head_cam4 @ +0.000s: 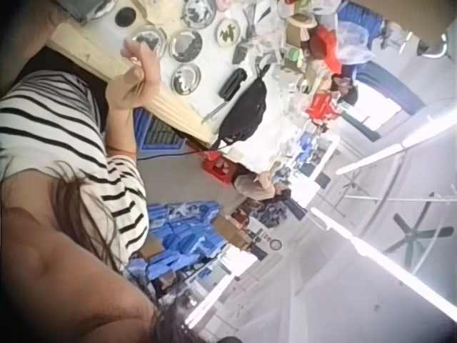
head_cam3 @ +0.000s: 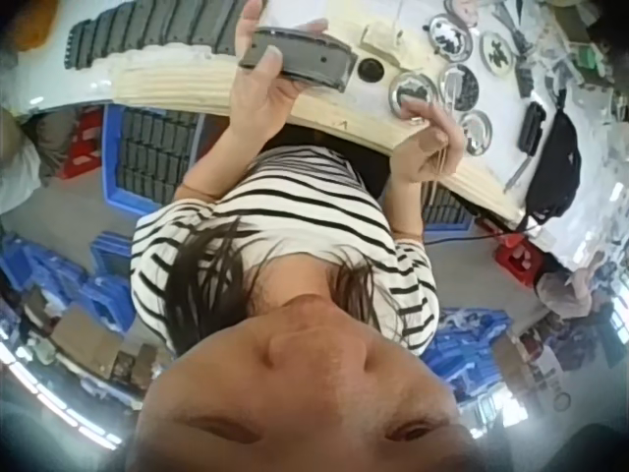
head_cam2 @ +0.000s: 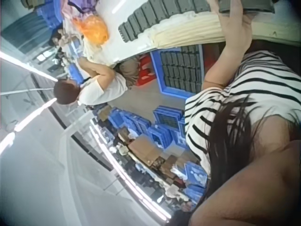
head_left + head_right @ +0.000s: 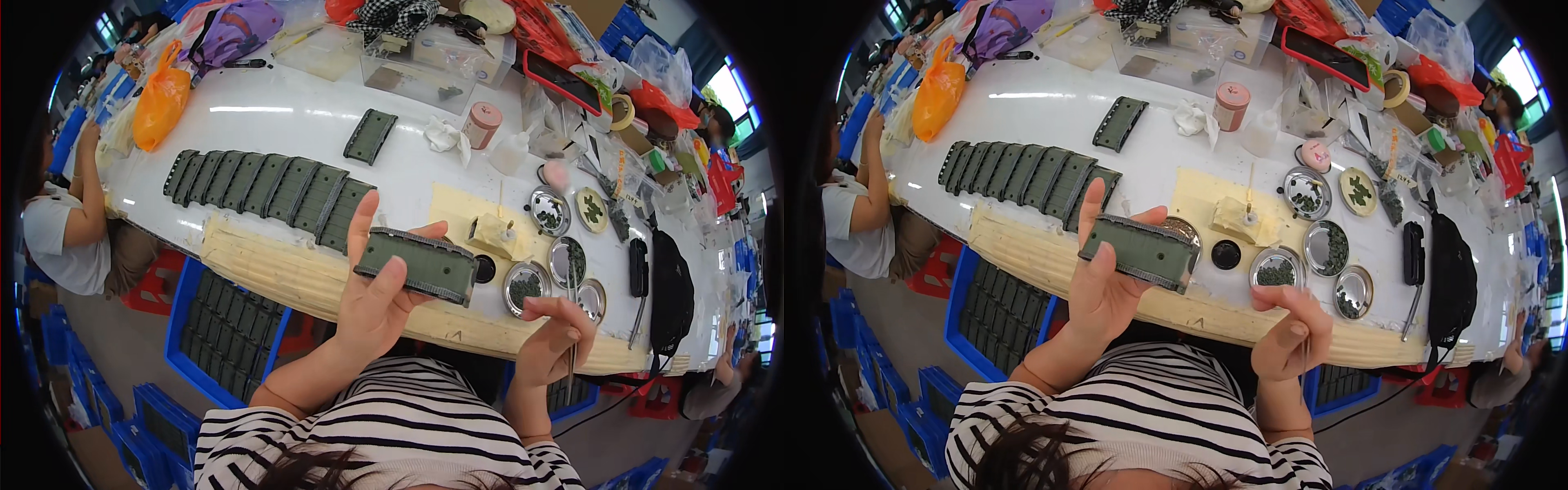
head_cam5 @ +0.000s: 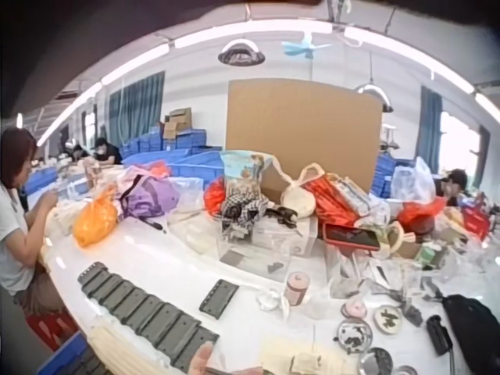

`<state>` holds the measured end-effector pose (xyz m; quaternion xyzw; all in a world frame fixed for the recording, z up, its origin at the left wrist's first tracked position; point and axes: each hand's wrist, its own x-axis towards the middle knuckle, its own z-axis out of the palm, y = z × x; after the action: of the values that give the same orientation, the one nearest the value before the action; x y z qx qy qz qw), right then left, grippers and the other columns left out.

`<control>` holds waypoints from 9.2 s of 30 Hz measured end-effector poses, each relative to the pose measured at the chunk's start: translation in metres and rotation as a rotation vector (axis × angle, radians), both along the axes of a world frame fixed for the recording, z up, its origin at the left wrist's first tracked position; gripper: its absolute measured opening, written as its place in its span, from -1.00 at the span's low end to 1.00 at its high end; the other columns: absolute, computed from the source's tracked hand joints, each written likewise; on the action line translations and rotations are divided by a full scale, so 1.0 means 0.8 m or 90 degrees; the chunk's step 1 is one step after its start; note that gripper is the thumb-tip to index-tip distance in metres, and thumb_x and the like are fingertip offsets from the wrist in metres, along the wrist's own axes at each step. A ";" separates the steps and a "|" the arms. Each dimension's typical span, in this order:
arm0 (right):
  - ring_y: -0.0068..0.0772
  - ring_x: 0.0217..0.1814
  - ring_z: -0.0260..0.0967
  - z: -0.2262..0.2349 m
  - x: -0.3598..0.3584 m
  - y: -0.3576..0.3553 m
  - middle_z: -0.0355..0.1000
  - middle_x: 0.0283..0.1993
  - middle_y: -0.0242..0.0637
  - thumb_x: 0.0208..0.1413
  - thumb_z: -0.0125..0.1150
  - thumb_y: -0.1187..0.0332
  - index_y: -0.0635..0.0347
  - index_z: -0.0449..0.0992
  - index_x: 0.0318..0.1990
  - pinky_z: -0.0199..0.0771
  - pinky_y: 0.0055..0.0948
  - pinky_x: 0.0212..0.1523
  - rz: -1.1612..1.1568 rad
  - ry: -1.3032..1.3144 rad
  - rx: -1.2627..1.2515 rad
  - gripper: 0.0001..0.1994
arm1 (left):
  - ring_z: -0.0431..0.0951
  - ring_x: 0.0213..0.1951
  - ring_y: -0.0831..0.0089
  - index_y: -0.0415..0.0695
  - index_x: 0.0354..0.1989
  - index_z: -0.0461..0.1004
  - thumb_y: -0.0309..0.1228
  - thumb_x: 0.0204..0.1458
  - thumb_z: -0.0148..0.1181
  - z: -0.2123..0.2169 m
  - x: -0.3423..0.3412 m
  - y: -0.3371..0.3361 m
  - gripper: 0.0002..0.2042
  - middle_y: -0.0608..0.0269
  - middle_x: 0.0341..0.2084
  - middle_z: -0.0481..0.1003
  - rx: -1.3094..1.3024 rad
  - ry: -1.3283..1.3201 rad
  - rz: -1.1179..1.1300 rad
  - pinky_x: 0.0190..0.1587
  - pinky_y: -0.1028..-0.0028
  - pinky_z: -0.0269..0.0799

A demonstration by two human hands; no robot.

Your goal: Applying paint to small green plastic model components using a brush and organizing them on a workbench.

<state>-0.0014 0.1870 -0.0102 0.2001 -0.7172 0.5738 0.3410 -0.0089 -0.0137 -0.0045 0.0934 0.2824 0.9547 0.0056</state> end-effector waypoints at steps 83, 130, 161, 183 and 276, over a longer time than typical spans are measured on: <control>-0.42 -0.47 0.39 0.061 -0.029 0.010 0.48 -0.51 -0.37 -0.10 0.33 0.42 0.24 0.61 -0.26 0.33 -0.49 -0.38 0.333 -0.161 0.169 -0.80 | 0.55 -0.20 0.38 -0.20 -0.45 0.22 -0.18 0.31 -0.26 -0.012 0.003 0.013 -0.63 0.04 -0.22 0.45 -0.209 -0.075 -0.329 -0.08 0.44 0.53; -0.51 -0.40 0.38 0.068 -0.018 0.018 0.48 -0.35 -0.50 -0.04 0.28 0.07 0.01 0.60 -0.24 0.35 -0.50 -0.38 0.079 0.157 0.545 -0.71 | 0.53 -0.14 0.49 -0.26 0.02 0.32 -0.48 0.17 0.08 -0.007 0.008 0.008 -0.73 0.15 -0.16 0.51 -0.302 -0.096 -0.234 -0.07 0.51 0.46; -0.36 -0.41 0.48 0.072 -0.038 0.023 0.46 -0.41 -0.31 -0.18 0.39 0.32 0.26 0.56 -0.26 0.48 -0.49 -0.49 0.254 0.140 0.473 -0.69 | 0.57 -0.26 0.41 -0.26 -0.03 0.34 -0.41 0.18 0.08 -0.020 0.010 0.007 -0.74 0.09 -0.29 0.54 -0.223 -0.111 -0.306 -0.16 0.44 0.52; -0.54 -0.47 0.32 0.031 -0.012 0.167 0.44 -0.51 -0.25 0.12 0.17 0.43 0.37 0.53 -0.31 0.29 -0.58 -0.38 -0.153 -0.366 0.321 -0.86 | 0.55 -0.21 0.47 -0.24 0.04 0.30 -0.44 0.21 0.02 -0.013 0.014 0.017 -0.74 0.12 -0.19 0.51 -0.264 -0.191 -0.303 -0.13 0.49 0.50; -0.54 -0.39 0.31 0.041 -0.017 0.013 0.49 -0.30 -0.55 0.02 0.21 -0.01 -0.04 0.61 -0.21 0.29 -0.51 -0.33 0.099 0.201 0.497 -0.68 | 0.40 0.07 0.43 -0.33 0.33 -0.05 -0.62 0.15 -0.12 -0.001 0.017 0.025 -0.46 -0.01 0.07 0.37 -0.583 0.168 -0.133 0.14 0.47 0.25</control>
<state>-0.0154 0.1972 0.0226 0.4532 -0.8023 0.2455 0.3010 0.0047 0.0065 -0.0057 0.2293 0.6608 0.7068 0.1061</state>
